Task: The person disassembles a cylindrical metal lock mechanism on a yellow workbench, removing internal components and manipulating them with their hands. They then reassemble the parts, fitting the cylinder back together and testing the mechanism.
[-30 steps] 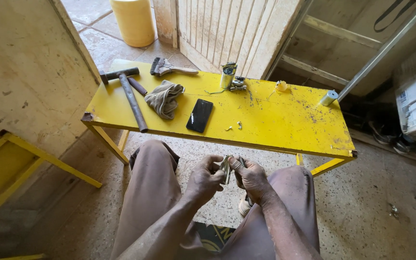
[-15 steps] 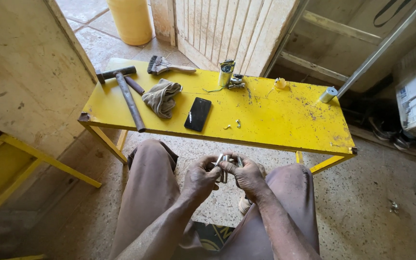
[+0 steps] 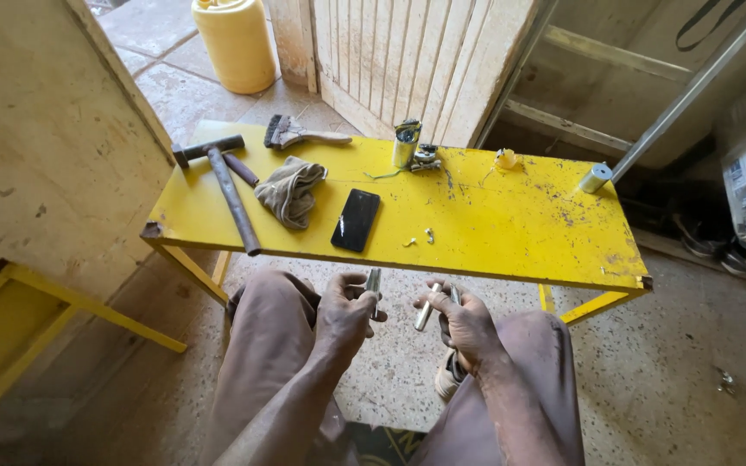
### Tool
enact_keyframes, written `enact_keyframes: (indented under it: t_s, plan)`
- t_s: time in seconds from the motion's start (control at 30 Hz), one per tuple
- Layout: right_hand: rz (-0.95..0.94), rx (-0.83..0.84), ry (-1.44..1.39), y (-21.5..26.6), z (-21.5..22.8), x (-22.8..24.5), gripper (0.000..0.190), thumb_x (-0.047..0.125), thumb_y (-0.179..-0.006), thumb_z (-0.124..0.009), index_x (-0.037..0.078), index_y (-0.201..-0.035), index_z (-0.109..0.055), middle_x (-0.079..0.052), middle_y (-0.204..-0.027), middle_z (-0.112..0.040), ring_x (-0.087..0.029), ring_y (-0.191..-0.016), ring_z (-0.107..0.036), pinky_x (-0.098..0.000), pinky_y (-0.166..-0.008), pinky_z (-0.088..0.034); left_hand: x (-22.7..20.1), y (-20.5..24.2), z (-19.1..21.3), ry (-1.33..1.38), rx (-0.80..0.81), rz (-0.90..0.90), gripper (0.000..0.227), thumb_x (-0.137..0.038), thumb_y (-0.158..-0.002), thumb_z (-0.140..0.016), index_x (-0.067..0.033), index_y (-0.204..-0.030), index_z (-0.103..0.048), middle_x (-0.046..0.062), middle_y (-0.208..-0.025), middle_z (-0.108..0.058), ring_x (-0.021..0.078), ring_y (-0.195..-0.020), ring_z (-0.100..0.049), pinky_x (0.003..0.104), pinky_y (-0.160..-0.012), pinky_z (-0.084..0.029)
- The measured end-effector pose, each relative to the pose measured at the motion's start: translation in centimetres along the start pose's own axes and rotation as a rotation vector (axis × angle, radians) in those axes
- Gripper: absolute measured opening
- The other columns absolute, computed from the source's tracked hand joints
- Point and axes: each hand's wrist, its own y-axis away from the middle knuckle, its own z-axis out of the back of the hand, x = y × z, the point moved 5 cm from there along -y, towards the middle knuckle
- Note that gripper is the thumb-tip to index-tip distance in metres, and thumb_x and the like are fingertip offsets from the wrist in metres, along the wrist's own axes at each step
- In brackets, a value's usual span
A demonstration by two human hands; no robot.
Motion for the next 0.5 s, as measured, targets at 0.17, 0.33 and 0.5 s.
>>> enact_keyframes:
  t_s: [0.17,0.33,0.5]
  plan:
    - [-0.016,-0.052,0.001,-2.2,1.0,-1.0,0.027,0.009,-0.097,-0.071,0.002,-0.123,-0.068,-0.026,-0.088,-0.078,-0.004,-0.034,-0.033,-0.0183,-0.026,-0.027,0.2,-6.6,-2.0,-0.136,0.014,-0.096,0.027,-0.002,-0.091,-0.066,0.0018,-0.118,-0.063,0.026,-0.097,-0.074,0.0265,-0.062,-0.078,0.025,-0.042,-0.062]
    - [-0.087,-0.126,-0.014,-3.9,1.1,-0.9,0.020,0.004,-0.098,-0.072,0.001,-0.118,-0.073,-0.018,-0.101,-0.077,-0.031,-0.096,-0.081,-0.0345,-0.080,-0.061,0.7,-13.2,-5.4,-0.487,0.029,-0.168,0.013,-0.016,-0.094,-0.068,-0.0153,-0.102,-0.078,0.007,-0.110,-0.083,0.0194,-0.105,-0.076,0.034,-0.088,-0.061]
    - [-0.148,-0.223,0.215,-4.0,0.8,1.0,0.028,0.014,-0.092,-0.083,0.006,-0.119,-0.082,-0.016,-0.094,-0.088,-0.027,-0.093,-0.087,-0.0261,-0.076,-0.060,2.4,-19.1,-7.9,-0.711,0.004,-0.370,0.022,-0.026,-0.105,-0.066,-0.0115,-0.116,-0.078,0.005,-0.111,-0.073,0.0201,-0.095,-0.070,0.035,-0.083,-0.059]
